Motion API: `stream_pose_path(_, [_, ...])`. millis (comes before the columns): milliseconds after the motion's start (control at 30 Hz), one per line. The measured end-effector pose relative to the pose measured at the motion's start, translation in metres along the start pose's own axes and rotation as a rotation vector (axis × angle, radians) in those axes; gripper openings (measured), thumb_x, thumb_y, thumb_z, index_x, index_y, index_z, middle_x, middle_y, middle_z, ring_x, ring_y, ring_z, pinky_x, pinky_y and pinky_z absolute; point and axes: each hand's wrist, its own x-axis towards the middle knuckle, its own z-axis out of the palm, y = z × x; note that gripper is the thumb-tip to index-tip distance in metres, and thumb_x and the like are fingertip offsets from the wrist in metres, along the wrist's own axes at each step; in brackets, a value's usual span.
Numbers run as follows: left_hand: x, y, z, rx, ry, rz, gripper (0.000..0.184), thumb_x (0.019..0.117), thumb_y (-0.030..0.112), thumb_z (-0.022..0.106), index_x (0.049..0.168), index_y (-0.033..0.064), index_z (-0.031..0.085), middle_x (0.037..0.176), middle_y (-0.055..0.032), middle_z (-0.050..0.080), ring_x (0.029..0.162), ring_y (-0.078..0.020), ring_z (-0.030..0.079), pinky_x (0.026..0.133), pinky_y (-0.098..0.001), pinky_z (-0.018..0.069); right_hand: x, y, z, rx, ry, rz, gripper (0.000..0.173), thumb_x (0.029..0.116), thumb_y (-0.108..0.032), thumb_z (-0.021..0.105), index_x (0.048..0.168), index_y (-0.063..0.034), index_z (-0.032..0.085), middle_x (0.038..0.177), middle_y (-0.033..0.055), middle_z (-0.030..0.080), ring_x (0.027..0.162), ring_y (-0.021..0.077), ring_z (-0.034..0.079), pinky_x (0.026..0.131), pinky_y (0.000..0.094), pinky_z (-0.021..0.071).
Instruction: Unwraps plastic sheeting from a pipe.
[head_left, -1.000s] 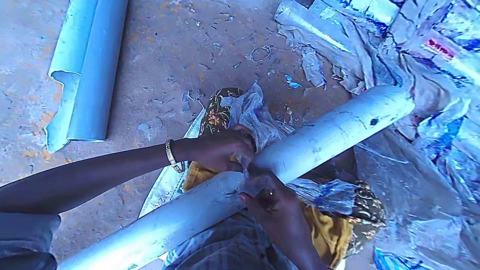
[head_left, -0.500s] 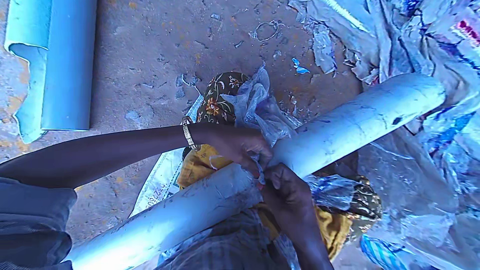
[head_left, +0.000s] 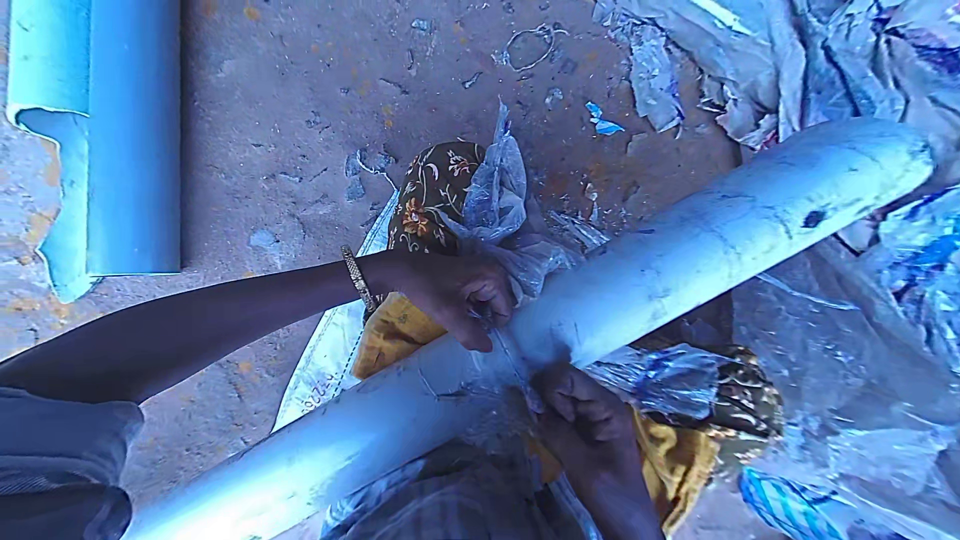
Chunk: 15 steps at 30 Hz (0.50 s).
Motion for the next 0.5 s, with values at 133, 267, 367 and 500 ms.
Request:
stream_pose_path(133, [0.01, 0.012, 0.004, -0.002, 0.006, -0.002, 0.02, 0.0857, 0.01, 0.07, 0.073, -0.0052, 0.065, 0.06, 0.0041, 0.054, 0.059, 0.0098, 0.047, 0.053, -0.009, 0.0319, -0.006, 0.001, -0.007, 0.22, -0.097, 0.035, 0.013, 0.0949, -0.013, 0.061, 0.105, -0.0214, 0.061, 0.086, -0.0167, 0.059, 0.069, -0.0126, 0.053, 0.059, 0.0056, 0.0443])
stream_pose_path(267, [0.013, 0.024, 0.007, 0.297, 0.058, 0.044, 0.012, 0.0793, 0.007, 0.064, 0.073, -0.0027, 0.067, 0.06, 0.0005, 0.056, 0.058, 0.0031, 0.049, 0.052, -0.0149, 0.0325, -0.008, -0.011, -0.005, 0.228, -0.042, 0.165, 0.032, 0.0994, -0.026, 0.063, 0.129, -0.0159, 0.059, 0.078, -0.0204, 0.06, 0.06, -0.0128, 0.048, 0.052, 0.007, 0.0399])
stream_pose_path(367, [0.012, 0.031, 0.008, 0.562, 0.103, 0.068, 0.017, 0.083, 0.01, 0.061, 0.067, 0.003, 0.063, 0.054, -0.0005, 0.052, 0.052, -0.0049, 0.048, 0.05, -0.0231, 0.0329, -0.006, -0.017, 0.0, 0.067, 0.032, 0.193, 0.018, 0.1001, -0.009, 0.056, 0.115, -0.008, 0.067, 0.074, -0.0176, 0.061, 0.055, -0.0129, 0.047, 0.047, 0.0066, 0.0391])
stream_pose_path(500, [0.013, 0.023, 0.01, 0.453, 0.178, 0.052, 0.023, 0.0855, 0.005, 0.055, 0.063, 0.003, 0.056, 0.053, 0.004, 0.041, 0.052, -0.0008, 0.039, 0.05, -0.0203, 0.0268, -0.004, -0.004, -0.002, -0.013, -0.021, -0.03, 0.016, 0.1049, -0.014, 0.054, 0.1, -0.0133, 0.069, 0.082, -0.0146, 0.064, 0.065, -0.0145, 0.05, 0.056, 0.0036, 0.0412])
